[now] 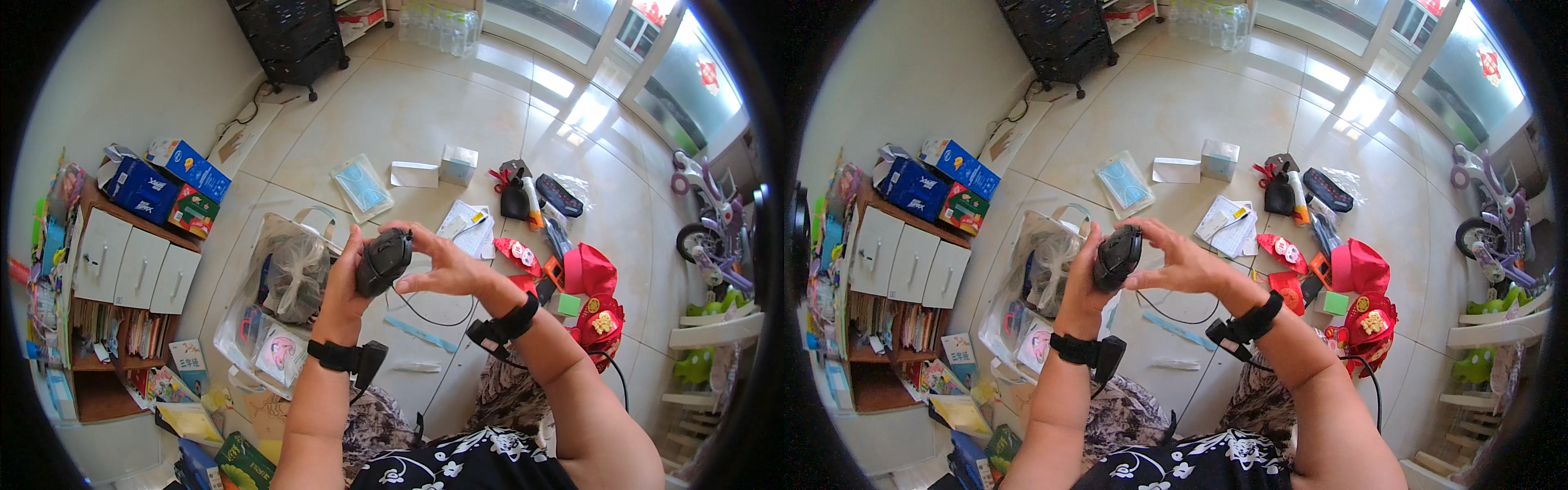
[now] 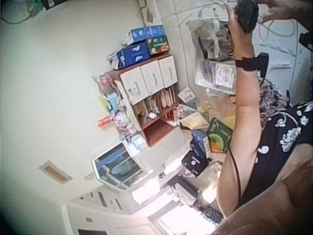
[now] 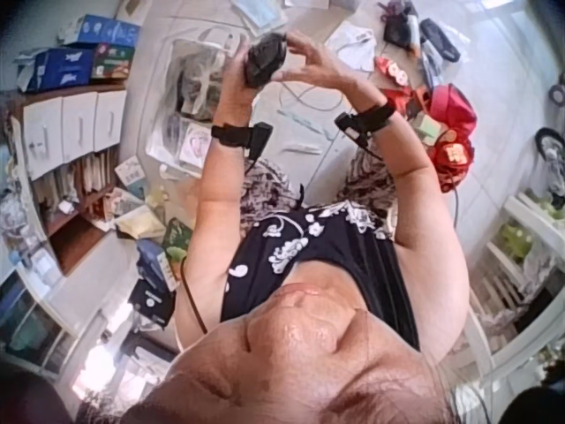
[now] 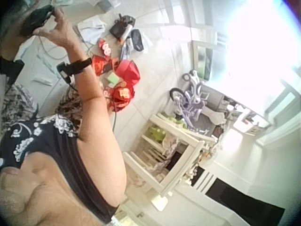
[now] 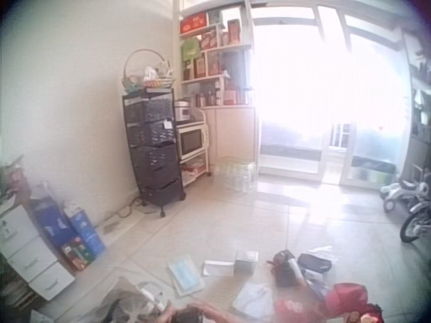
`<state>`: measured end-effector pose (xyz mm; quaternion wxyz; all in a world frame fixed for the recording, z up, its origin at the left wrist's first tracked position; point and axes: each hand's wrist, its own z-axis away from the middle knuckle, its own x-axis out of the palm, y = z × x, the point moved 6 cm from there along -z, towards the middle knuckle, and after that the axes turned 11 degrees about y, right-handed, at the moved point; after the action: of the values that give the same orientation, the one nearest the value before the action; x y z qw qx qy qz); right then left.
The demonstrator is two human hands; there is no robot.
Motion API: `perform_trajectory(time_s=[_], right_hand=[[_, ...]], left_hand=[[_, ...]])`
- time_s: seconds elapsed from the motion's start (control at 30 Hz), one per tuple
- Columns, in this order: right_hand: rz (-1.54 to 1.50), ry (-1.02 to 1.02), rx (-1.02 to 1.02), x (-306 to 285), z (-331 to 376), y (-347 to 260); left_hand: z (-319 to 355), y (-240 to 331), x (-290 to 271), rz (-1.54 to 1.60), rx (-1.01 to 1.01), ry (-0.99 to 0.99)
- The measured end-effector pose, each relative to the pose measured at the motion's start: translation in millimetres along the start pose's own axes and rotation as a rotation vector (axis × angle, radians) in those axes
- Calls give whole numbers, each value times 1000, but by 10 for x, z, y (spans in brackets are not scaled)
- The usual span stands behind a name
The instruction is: The person picks up and handles various small items from the floor, including a computer mouse, notebooks, a red fabric pouch, and multiple small product boxes.
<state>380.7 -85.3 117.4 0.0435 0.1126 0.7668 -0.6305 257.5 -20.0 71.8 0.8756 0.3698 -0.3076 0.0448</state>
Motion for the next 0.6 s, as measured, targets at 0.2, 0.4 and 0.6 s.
perform_trajectory(time_s=[0.2,0.4,0.6], right_hand=[[-467,23,281,-146,-11,207],[-693,-6,245,-170,-11,145],[-669,-144,305,26,5,166]], left_hand=[[216,23,183,-155,-41,-231],[374,123,333,-232,88,-400],[274,163,183,-191,141,-302]])
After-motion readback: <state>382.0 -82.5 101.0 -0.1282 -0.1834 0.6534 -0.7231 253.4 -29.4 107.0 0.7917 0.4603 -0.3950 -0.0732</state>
